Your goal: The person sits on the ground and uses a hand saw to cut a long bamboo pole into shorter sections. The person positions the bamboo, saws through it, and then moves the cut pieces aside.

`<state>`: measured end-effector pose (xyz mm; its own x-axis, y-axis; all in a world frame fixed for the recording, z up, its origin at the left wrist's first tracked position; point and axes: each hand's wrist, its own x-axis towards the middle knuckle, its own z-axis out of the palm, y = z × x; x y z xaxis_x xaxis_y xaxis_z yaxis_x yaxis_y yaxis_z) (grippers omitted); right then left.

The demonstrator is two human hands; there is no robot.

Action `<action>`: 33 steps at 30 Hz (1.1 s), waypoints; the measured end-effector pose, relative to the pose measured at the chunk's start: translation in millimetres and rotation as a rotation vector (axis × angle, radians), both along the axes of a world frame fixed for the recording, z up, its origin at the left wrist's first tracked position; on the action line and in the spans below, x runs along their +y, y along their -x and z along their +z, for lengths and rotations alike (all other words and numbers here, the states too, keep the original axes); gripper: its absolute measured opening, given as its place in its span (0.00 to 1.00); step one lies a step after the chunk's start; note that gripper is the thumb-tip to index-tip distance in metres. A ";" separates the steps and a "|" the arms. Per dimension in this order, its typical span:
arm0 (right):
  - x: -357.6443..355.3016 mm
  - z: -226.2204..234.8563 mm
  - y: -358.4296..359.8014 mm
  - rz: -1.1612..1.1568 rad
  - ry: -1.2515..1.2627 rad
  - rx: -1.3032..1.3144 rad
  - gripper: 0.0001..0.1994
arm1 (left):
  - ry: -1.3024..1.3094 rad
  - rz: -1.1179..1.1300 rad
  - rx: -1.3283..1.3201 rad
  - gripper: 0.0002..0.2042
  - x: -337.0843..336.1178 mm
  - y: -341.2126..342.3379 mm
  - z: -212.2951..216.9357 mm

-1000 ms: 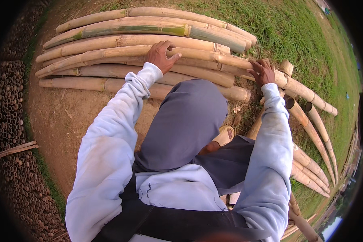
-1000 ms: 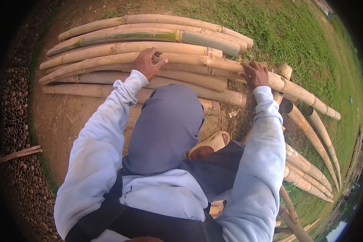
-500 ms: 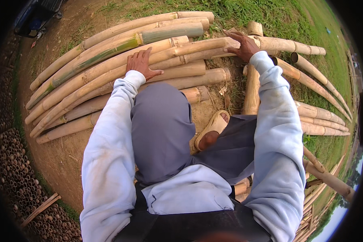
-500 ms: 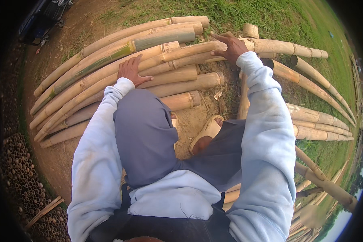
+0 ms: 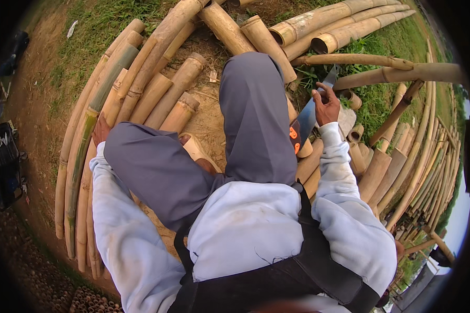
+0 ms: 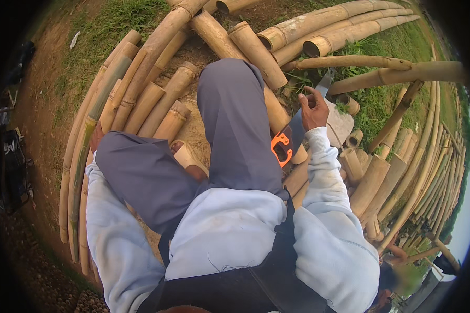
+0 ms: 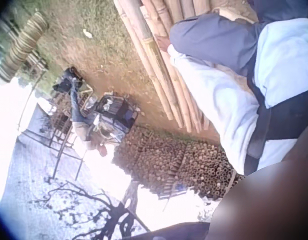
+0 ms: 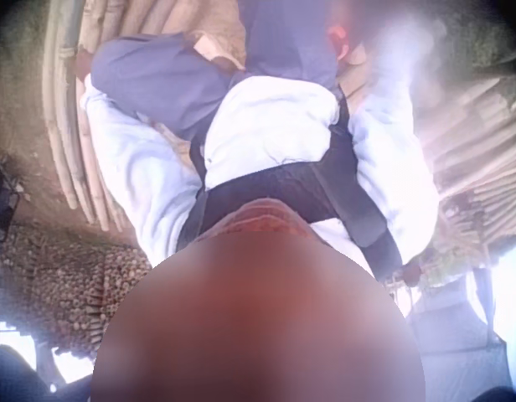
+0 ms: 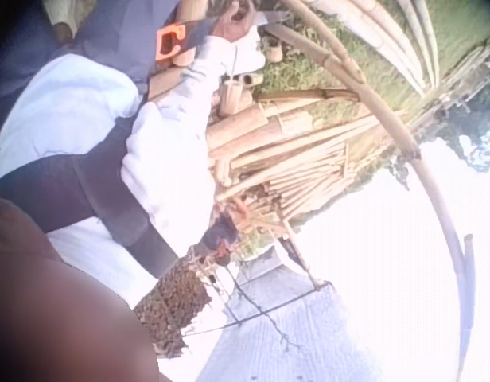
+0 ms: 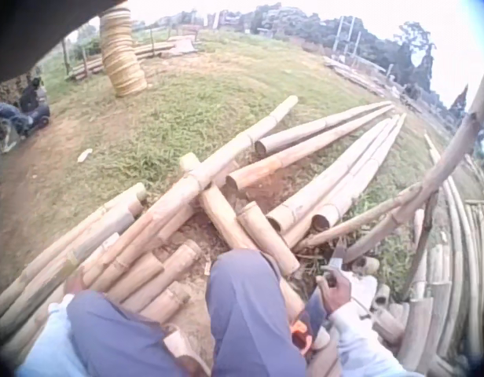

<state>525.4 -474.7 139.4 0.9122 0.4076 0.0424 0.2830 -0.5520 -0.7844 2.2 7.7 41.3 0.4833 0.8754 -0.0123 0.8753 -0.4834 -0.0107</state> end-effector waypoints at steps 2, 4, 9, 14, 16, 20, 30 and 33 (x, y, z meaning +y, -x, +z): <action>-51.5 -30.1 45.2 -0.179 0.093 -0.046 0.11 | 0.032 -0.001 0.016 0.33 2.6 17.9 -4.1; -87.3 -58.2 91.9 -0.086 0.172 0.045 0.10 | 0.050 0.001 0.030 0.33 4.7 26.5 -5.1; -107.5 -136.1 145.3 0.291 0.258 -0.320 0.18 | 0.066 0.000 0.031 0.33 1.5 26.1 -0.5; -108.7 -200.6 146.1 0.252 0.546 -0.207 0.14 | 0.070 -0.007 0.004 0.33 -1.9 9.3 4.1; -112.1 -208.6 144.4 0.252 0.553 -0.172 0.13 | 0.065 -0.005 -0.004 0.33 -0.1 2.1 7.5; -118.1 -174.0 140.5 0.144 0.371 -0.034 0.11 | 0.072 -0.001 -0.023 0.32 -0.3 -5.5 13.3; -169.5 56.8 224.8 -0.042 0.064 -0.194 0.08 | 0.126 0.020 -0.137 0.32 14.9 -23.1 -0.3; -186.1 107.6 252.0 -0.003 0.138 -0.241 0.06 | 0.151 0.058 -0.151 0.32 11.8 -27.1 3.8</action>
